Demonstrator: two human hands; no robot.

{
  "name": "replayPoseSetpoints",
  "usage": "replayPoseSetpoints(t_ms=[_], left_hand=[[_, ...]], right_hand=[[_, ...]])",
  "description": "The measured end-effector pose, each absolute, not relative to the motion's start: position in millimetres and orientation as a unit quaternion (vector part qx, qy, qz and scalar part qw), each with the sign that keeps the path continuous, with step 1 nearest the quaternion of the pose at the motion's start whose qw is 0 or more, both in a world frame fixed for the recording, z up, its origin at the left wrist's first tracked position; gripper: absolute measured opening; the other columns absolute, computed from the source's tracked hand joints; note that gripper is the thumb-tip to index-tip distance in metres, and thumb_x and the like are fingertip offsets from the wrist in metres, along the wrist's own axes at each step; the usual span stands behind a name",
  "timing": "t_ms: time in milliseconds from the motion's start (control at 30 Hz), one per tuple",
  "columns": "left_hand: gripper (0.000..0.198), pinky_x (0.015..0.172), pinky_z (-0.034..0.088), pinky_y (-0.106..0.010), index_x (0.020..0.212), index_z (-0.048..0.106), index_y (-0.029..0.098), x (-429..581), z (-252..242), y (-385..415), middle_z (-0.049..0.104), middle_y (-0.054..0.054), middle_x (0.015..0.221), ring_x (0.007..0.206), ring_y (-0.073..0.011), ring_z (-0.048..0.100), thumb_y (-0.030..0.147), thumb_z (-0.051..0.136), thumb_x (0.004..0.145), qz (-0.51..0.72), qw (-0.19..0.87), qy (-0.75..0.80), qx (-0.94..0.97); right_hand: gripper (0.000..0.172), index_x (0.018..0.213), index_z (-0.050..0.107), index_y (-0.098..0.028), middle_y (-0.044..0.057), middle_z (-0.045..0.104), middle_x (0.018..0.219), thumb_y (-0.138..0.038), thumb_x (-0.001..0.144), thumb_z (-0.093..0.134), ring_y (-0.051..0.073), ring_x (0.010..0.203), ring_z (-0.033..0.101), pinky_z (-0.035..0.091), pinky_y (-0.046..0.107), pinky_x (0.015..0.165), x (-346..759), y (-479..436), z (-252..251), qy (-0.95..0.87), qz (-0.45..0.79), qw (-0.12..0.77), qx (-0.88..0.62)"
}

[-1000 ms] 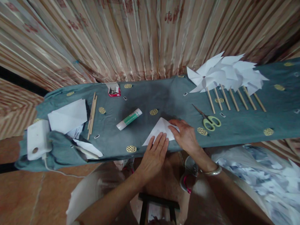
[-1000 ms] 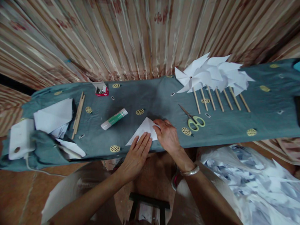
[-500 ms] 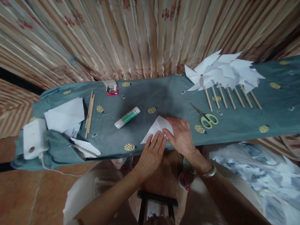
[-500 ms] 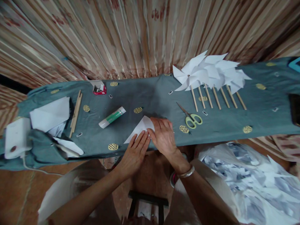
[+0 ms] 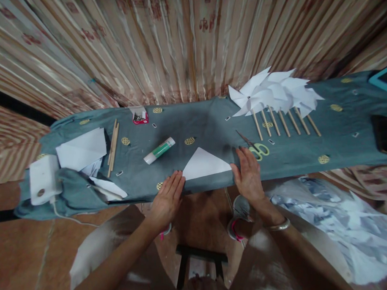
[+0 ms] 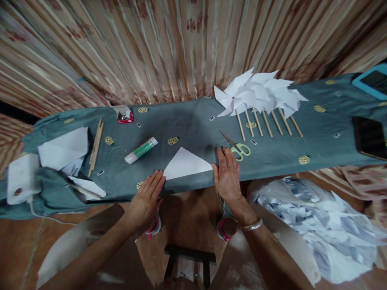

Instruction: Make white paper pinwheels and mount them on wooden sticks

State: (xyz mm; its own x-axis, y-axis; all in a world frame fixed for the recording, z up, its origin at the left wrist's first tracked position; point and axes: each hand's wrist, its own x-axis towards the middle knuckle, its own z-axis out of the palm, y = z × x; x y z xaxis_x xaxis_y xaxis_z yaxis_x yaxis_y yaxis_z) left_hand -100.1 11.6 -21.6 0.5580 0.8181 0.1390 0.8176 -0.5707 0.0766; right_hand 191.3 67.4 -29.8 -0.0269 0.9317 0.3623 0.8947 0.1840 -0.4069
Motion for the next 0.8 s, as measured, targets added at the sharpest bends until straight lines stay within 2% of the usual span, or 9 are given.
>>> replayPoseSetpoints(t_ms=[133,267,467,600,800], left_hand=[[0.069,0.111,0.039,-0.05,0.153,0.016,0.012,-117.4,-21.0,1.3,0.044,-0.021,0.149,0.143,-0.0309,0.035,0.011,0.045,0.091,0.112,-0.001,0.48,0.87],[0.067,0.108,0.041,-0.05,0.154,0.017,0.019,-114.1,-13.9,2.9,0.047,-0.018,0.147,0.138,-0.0298,0.043,0.021,0.048,0.094,0.174,0.049,0.503,0.845],[0.065,0.105,0.043,-0.051,0.151,0.024,0.021,-90.8,-10.0,27.2,0.05,-0.019,0.144,0.133,-0.0306,0.048,0.032,0.053,0.094,0.244,0.114,0.538,0.799],[0.061,0.104,0.044,-0.051,0.148,0.03,0.02,-78.3,-14.2,41.0,0.053,-0.019,0.14,0.13,-0.0303,0.051,0.029,0.055,0.093,0.263,0.129,0.534,0.793],[0.056,0.102,0.047,-0.048,0.145,0.036,0.022,-71.8,-11.4,48.4,0.055,-0.015,0.136,0.125,-0.027,0.054,0.021,0.055,0.091,0.291,0.17,0.529,0.779]], right_hand=[[0.045,0.136,0.049,-0.014,0.02,0.05,0.142,-0.033,0.099,0.035,0.029,0.136,0.042,0.035,0.051,0.11,197.8,68.4,-30.6,-0.714,0.058,0.308,-0.626],[0.044,0.13,0.056,-0.013,0.019,0.056,0.137,-0.035,0.1,0.031,0.028,0.133,0.047,0.037,0.05,0.109,198.8,69.3,-23.0,-0.717,0.098,0.332,-0.605],[0.044,0.116,0.065,-0.017,0.018,0.056,0.137,-0.051,0.09,0.055,0.033,0.128,0.051,0.039,0.054,0.106,183.7,73.1,-17.2,-0.751,0.127,0.312,-0.568],[0.036,0.107,0.067,-0.019,0.016,0.06,0.132,-0.048,0.089,0.058,0.032,0.124,0.055,0.041,0.053,0.105,175.2,76.3,-16.6,-0.747,0.146,0.322,-0.563],[0.044,0.113,0.065,-0.016,0.02,0.056,0.136,-0.05,0.086,0.061,0.034,0.129,0.05,0.04,0.054,0.107,175.6,76.5,-14.7,-0.74,0.146,0.323,-0.572]])
